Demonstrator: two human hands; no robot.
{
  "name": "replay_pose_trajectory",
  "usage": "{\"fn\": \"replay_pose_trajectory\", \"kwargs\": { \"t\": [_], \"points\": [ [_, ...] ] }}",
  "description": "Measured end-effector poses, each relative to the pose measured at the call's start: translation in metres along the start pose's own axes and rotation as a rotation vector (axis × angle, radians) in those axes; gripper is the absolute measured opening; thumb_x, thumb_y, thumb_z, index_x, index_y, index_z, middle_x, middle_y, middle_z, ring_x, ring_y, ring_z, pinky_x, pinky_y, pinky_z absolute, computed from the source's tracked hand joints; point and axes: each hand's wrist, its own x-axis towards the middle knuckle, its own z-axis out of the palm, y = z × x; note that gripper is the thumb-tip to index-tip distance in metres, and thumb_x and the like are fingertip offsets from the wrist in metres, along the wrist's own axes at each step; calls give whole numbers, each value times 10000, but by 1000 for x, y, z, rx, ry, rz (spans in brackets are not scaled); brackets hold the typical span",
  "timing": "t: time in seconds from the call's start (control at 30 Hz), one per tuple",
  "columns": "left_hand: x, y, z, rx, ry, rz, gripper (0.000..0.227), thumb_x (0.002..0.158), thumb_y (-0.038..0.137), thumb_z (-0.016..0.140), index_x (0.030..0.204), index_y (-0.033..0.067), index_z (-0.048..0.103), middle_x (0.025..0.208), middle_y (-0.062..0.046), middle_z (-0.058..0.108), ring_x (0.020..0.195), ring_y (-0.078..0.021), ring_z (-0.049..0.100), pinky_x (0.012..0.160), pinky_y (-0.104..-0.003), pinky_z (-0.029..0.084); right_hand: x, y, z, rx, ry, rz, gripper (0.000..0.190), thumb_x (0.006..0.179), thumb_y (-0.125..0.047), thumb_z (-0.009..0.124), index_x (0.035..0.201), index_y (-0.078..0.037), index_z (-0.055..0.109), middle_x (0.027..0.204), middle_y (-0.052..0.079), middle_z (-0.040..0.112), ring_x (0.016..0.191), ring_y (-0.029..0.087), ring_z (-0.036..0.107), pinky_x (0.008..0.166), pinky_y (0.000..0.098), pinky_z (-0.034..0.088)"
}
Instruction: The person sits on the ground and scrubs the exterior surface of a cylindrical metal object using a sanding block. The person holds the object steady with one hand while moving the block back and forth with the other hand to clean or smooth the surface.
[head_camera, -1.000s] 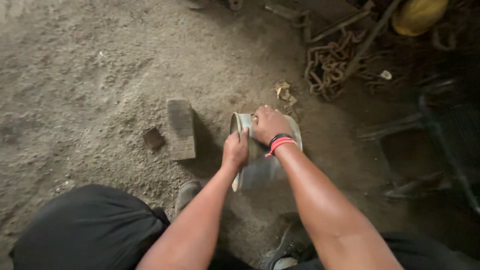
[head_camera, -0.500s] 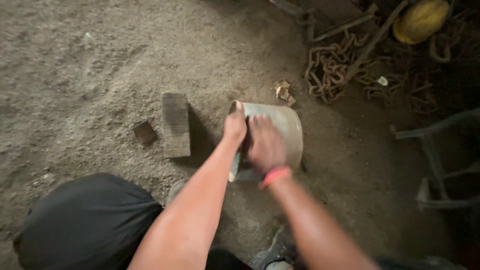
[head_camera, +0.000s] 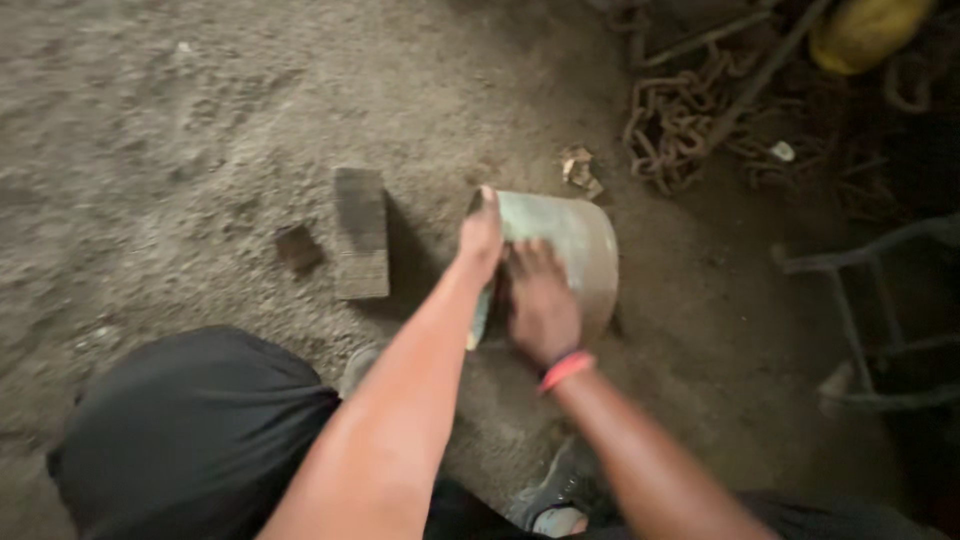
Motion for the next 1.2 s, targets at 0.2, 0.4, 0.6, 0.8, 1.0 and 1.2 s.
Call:
{"fn": "replay_pose_trajectory", "kwargs": {
  "t": [0.2,0.4,0.6,0.8,1.0,1.2],
  "points": [
    [5,13,4,-190,-28,-102,931,970,765,397,1169,-85,720,1146,-253,690,1132,-436,614,938,-480,485,-19,-22,8,-85,91,26,542,901,-77,505,1435,-1,568,1493,200,568,1432,378,499,1228,524,297],
    [-44,-9,-14,-39,-62,31,852,1026,723,349,1189,-19,736,1029,-127,724,954,-204,596,883,-390,461,98,37,6,210,-313,208,416,946,-223,498,1290,-73,677,1338,211,652,1279,380,583,1120,471,421],
    [-64,7,-15,-231,-77,155,705,1011,602,464,1082,-48,728,1011,-223,716,908,-311,647,822,-453,519,90,32,3,236,-346,205,399,923,-233,497,1229,-79,704,1315,201,668,1280,391,573,1100,489,435],
    [-32,73,-19,174,59,141,545,1017,485,504,994,-25,695,947,-312,702,903,-489,653,809,-511,514,-32,-8,2,-3,-43,63,660,787,-39,529,1447,-40,543,1539,213,513,1501,401,397,1260,489,280],
    [-55,101,-29,391,70,50,631,991,554,502,1014,-30,741,1045,-334,668,1058,-511,631,888,-525,498,-33,-3,8,-6,-17,131,555,936,-98,564,1484,-21,515,1554,201,482,1501,358,395,1268,495,252],
    [-136,83,-45,532,47,183,588,1018,500,458,967,-3,759,1013,-335,679,1035,-505,649,900,-560,496,79,64,13,126,-389,296,392,985,-293,459,1206,-71,694,1301,207,669,1271,384,595,1110,496,451]
  ]
}}
